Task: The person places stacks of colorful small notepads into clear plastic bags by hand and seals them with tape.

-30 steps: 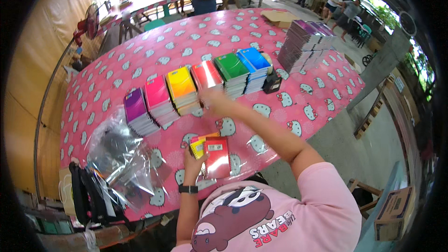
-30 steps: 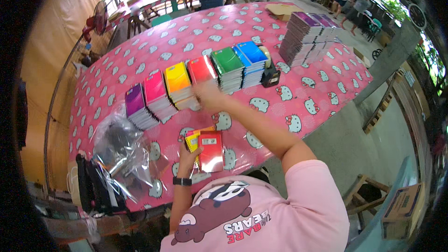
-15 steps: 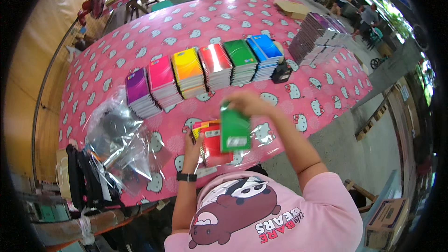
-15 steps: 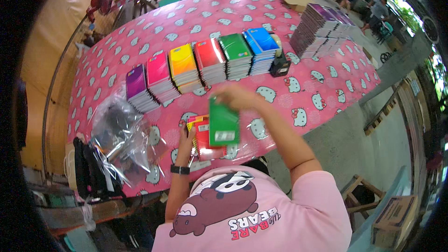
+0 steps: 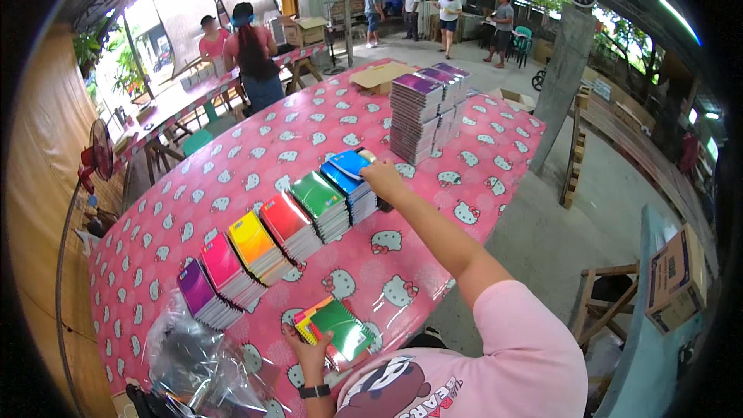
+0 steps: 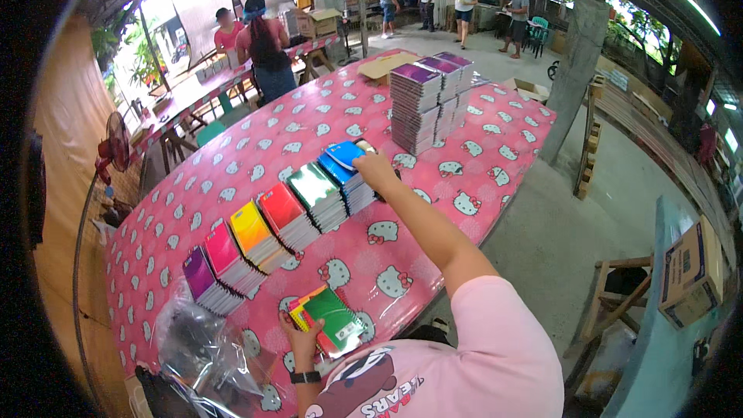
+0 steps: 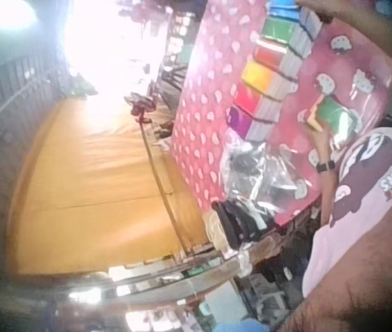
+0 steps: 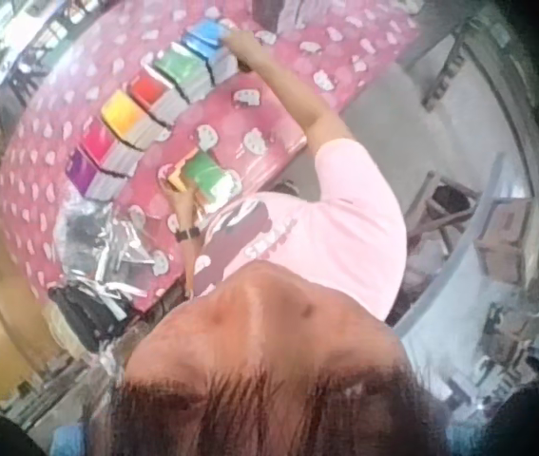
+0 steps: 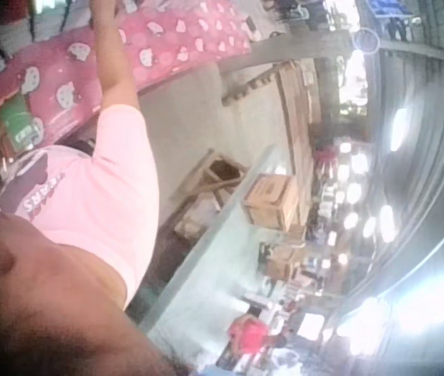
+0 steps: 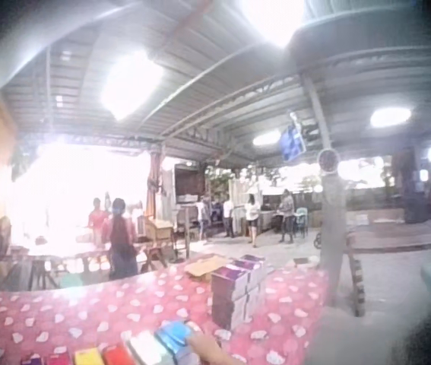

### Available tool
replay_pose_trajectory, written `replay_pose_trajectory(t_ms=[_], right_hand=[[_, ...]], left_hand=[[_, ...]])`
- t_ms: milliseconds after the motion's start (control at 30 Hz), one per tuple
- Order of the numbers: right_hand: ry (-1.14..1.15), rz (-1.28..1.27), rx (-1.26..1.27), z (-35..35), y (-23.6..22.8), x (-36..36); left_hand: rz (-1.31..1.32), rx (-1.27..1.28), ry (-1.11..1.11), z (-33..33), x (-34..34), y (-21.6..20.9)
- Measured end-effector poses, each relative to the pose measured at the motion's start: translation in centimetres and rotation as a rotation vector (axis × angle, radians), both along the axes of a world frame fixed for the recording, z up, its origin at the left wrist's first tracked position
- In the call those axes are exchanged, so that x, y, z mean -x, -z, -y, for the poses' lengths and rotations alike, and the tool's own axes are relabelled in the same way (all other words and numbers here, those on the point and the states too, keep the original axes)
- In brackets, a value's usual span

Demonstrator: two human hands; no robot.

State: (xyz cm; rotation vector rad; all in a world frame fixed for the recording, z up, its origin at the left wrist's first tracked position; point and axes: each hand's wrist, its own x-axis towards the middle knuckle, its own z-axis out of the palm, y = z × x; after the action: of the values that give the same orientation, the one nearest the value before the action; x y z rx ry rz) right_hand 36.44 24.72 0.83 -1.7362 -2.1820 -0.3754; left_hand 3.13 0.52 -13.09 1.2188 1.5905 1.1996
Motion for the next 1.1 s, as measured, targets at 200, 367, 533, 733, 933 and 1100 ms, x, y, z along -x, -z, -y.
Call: replay_pose_trajectory(t_ms=[200,367,533,733,933,1100], right_hand=[[-0.098,-1.251,-0.189,10.2,-1.5,4.8],[-0.109,-1.807,0.671,22.5,9.0,10.4],[-0.037,-0.778,0.848,25.5,9.0,11.3],[-0.077,-0.624,0.78,23.6,10.1,12.1],[-0.136,-0.862,0.869,23.6,9.7,14.0],[-0.354,-1.451,0.593,23.3,9.1,14.1]], left_hand=[[0.135,0.032,0.011,0.6,0.2,-0.6],[0.512,0.041,-0.116,-1.4,2.5,5.7],[0.604,0.05,0.017,-0.3,1.2,3.6],[0.338,-0.063,0.065,0.4,-0.3,0.0],[0.385,0.163,0.148,1.2,-1.4,-3.4],[0.573,-0.189,0.233,2.1,-1.7,-6.6]])
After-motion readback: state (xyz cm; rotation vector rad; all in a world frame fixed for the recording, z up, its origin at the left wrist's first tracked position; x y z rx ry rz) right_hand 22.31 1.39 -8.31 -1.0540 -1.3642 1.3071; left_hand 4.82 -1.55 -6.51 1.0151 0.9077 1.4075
